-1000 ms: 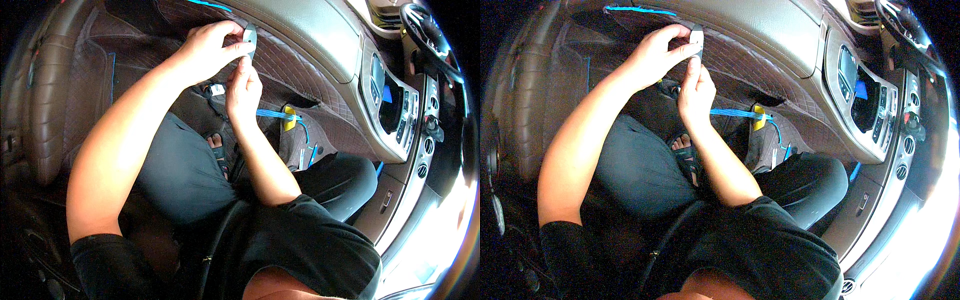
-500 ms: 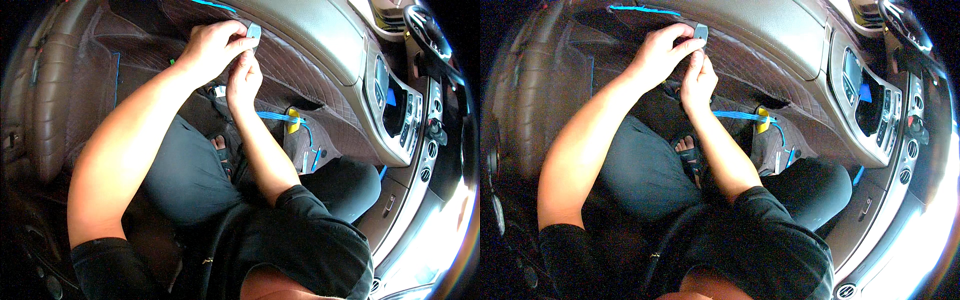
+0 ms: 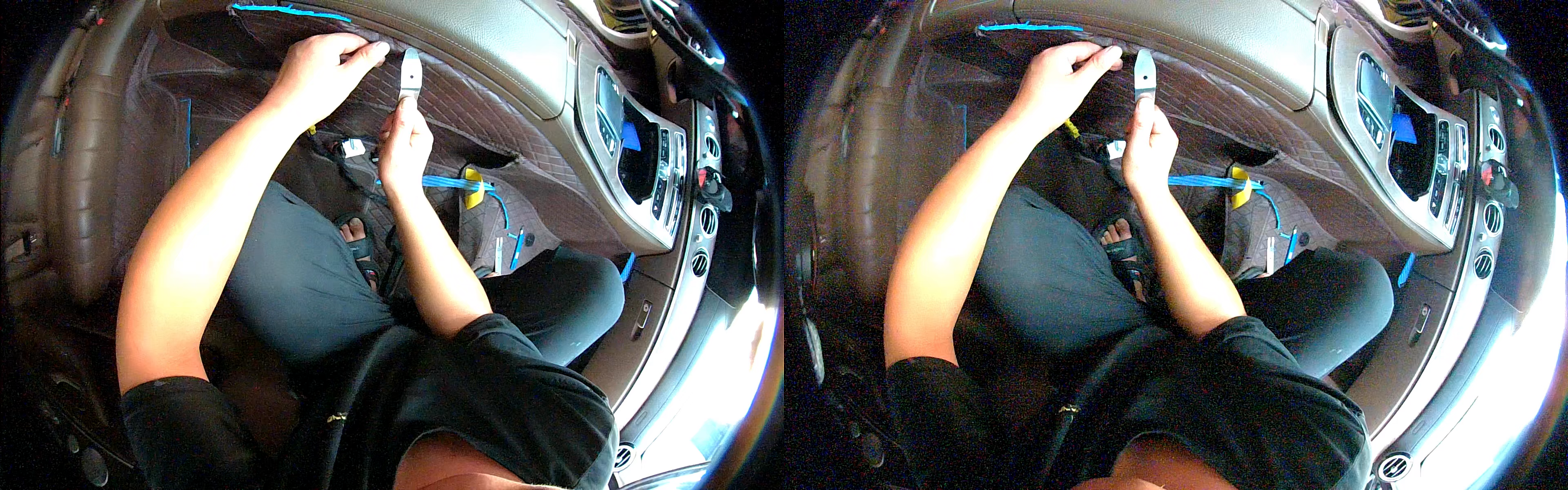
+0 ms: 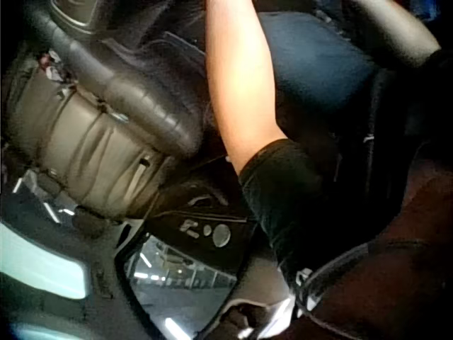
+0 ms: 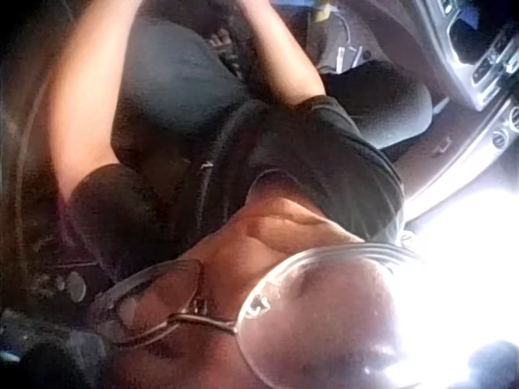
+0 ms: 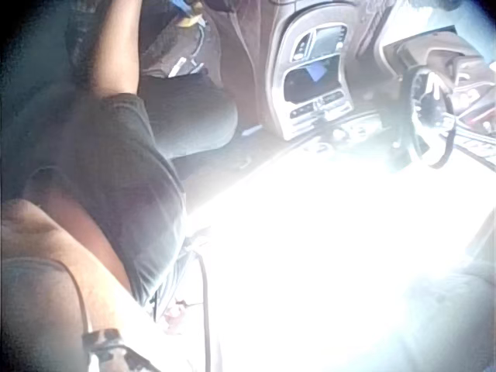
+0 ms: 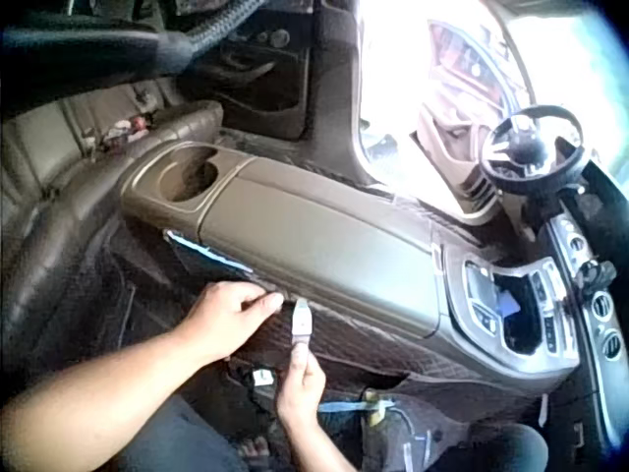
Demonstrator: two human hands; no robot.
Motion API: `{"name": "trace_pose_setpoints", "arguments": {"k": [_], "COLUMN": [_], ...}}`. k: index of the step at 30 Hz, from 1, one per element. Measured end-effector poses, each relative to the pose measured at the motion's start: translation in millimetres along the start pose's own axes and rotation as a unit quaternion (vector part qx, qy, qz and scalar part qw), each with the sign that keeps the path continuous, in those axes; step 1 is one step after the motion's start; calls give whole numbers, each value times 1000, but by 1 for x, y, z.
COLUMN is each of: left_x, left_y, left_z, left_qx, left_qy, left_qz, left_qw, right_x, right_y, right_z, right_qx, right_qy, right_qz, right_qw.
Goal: The person uses a pry tool to detach and then press back into place the leather trim on the side of a car's center console.
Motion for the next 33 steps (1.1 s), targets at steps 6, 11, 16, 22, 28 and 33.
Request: {"name": "trace_pose_setpoints", "arguments": {"k": [6,11,16,22,28,33], "left_x": [2,1,-2,2,1,-4], "left_y": [5,2,6,13,9,6], "left_z": [0,-11,-13,-8,-11,-9], "left_qx": [12,48,15,-33,-34,4], "left_qy": [-9,-46,-19,-10,3,-22], "left_qz": [0,12,8,11,-5,16], "left_qw": [1000,998,1000,999,999,1000], "right_x": [-2,-4,-2,13,25,10], "right_y": [-5,-2,0,10,35,10], "right_z": [5,10,9,-7,-24,-19], "right_qx": [-6,-15,-55,22,81,71], "right_qy": [13,30,31,11,-56,-7], "right_qz": [9,9,12,13,-20,17], "right_qw": [1000,999,998,1000,995,997]}}
Point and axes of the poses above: each hand's wrist, its own x-axis towards the middle knuckle, its own y-axis out of the palm, z = x × y, the point moved 2 cm from there along x, towards the middle knuckle, and after that the axes turned 13 degrees about z, right-handed, at the moved point
